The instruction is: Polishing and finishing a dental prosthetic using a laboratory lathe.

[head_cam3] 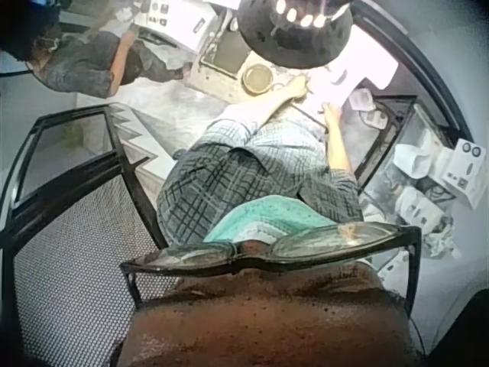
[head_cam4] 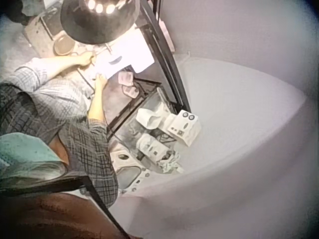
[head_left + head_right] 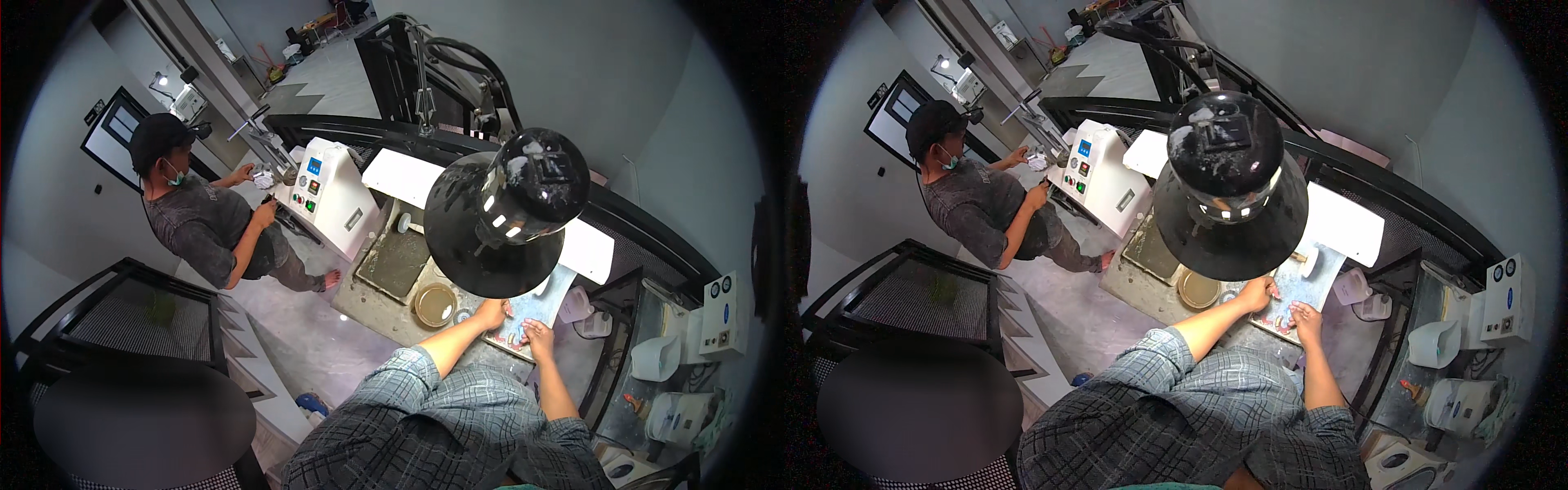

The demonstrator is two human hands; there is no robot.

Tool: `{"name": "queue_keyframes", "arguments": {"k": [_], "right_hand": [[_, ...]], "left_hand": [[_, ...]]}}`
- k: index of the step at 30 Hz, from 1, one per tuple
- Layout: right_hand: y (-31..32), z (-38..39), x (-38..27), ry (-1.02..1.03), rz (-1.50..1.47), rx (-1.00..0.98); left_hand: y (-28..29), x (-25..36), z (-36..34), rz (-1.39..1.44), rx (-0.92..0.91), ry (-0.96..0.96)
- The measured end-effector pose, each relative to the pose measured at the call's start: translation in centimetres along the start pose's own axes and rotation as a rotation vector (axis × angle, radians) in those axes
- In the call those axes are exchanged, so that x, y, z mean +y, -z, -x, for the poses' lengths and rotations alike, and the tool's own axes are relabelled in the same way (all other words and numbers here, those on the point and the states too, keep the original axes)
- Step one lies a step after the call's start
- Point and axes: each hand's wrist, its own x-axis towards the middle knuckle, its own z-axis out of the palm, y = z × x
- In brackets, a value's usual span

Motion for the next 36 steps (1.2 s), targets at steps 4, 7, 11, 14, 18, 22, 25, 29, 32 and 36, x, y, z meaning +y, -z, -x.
{"name": "queue_keyframes", "arguments": {"k": [4,7,11,14,18,22,25,29,32,36], "right_hand": [[-0.3,0.0,-0.2,0.008,0.015,-0.005],[-0.2,0.1,-0.1,0.018,0.014,0.002],[-0.3,0.2,-0.3,0.024,0.010,-0.003],[-0.4,0.3,-0.3,0.017,0.007,0.004],[-0.3,0.4,-0.2,0.027,-0.004,-0.001],[-0.4,0.4,-0.6,0.016,0.008,-0.001],[-0.4,0.5,-0.5,0.016,0.002,0.002],[-0.4,0.4,-0.4,0.017,-0.001,0.010],[-0.4,0.4,-0.4,0.008,-0.004,0.006],[-0.3,0.1,0.1,0.016,0.014,0.011]], "left_hand": [[0.1,-0.4,0.0,-0.014,0.018,0.003],[0.2,-0.2,0.0,-0.018,0.012,-0.014],[0.1,-0.4,-0.2,-0.021,0.000,-0.001],[-0.1,-0.6,-0.3,-0.058,0.033,-0.021],[-0.3,-1.1,-0.5,-0.074,0.023,-0.038],[-0.7,-1.8,-0.7,-0.054,0.050,-0.050],[-0.9,-1.9,-0.7,-0.046,0.042,-0.049],[-0.6,-1.8,-0.6,-0.061,0.027,-0.056],[-0.4,-1.4,-0.4,-0.069,0.036,-0.060],[-0.1,-0.6,-0.2,-0.084,0.034,-0.051]]}}
